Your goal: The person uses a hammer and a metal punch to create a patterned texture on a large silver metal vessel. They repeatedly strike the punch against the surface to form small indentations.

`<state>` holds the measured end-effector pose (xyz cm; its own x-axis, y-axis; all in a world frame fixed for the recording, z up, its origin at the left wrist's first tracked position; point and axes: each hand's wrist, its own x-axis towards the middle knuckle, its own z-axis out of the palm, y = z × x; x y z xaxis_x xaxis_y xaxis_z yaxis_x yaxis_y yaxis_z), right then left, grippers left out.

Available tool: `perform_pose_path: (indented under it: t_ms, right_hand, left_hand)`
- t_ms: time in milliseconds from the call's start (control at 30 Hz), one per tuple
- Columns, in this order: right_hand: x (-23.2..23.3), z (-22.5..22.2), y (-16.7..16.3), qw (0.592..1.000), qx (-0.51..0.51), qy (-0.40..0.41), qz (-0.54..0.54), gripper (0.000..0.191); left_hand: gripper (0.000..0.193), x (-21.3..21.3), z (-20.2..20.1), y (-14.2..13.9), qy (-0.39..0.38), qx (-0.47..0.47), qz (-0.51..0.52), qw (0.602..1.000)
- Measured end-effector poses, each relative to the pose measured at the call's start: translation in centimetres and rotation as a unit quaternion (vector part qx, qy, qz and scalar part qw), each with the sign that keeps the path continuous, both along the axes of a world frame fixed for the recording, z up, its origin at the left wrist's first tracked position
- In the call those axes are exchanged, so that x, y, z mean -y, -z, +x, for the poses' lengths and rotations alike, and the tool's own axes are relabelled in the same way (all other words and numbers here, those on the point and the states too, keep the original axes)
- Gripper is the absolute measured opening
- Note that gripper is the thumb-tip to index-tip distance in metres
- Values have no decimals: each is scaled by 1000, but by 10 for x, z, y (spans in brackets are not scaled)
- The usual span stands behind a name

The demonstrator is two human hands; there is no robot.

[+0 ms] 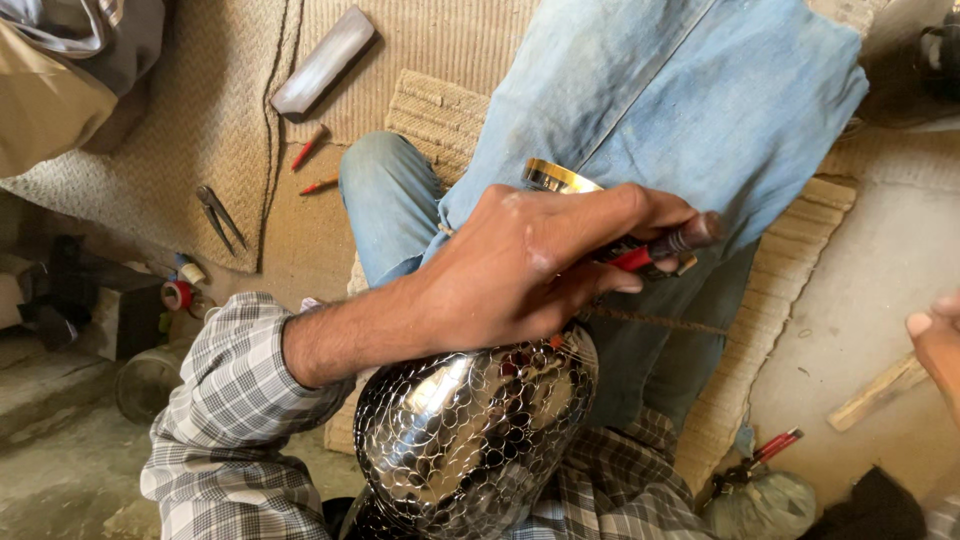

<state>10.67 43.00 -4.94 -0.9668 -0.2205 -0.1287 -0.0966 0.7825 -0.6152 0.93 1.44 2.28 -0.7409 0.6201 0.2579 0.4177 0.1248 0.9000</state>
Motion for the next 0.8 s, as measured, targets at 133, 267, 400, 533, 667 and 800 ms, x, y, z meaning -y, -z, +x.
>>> perform_pose_path:
  t_ms: [133,267,400,533,667,800]
  right_hand:
    - [15,11,0,1000,-20,19,-10,25]
    - [36,16,1,997,-64,47,-21,25]
    - [45,37,-6,994,-35,99,-28,26]
    - [56,55,2,973,-11,185,-136,23]
    - [62,54,8,971,-38,199,-130,35]
    - [61,48,-5,975,7,203,-89,38]
  left_hand:
    - [45,-2,-4,-5,16,7,-47,999]
    - [51,-12,-12,0,60,8,-109,992]
    - [63,-18,-18,7,96,-82,-131,983]
    - [60,-20,-22,6,144,-86,-62,984]
    - [66,-20,-25,-2,155,-25,-160,974]
    - [67,-9,-25,-7,111,-28,-101,988]
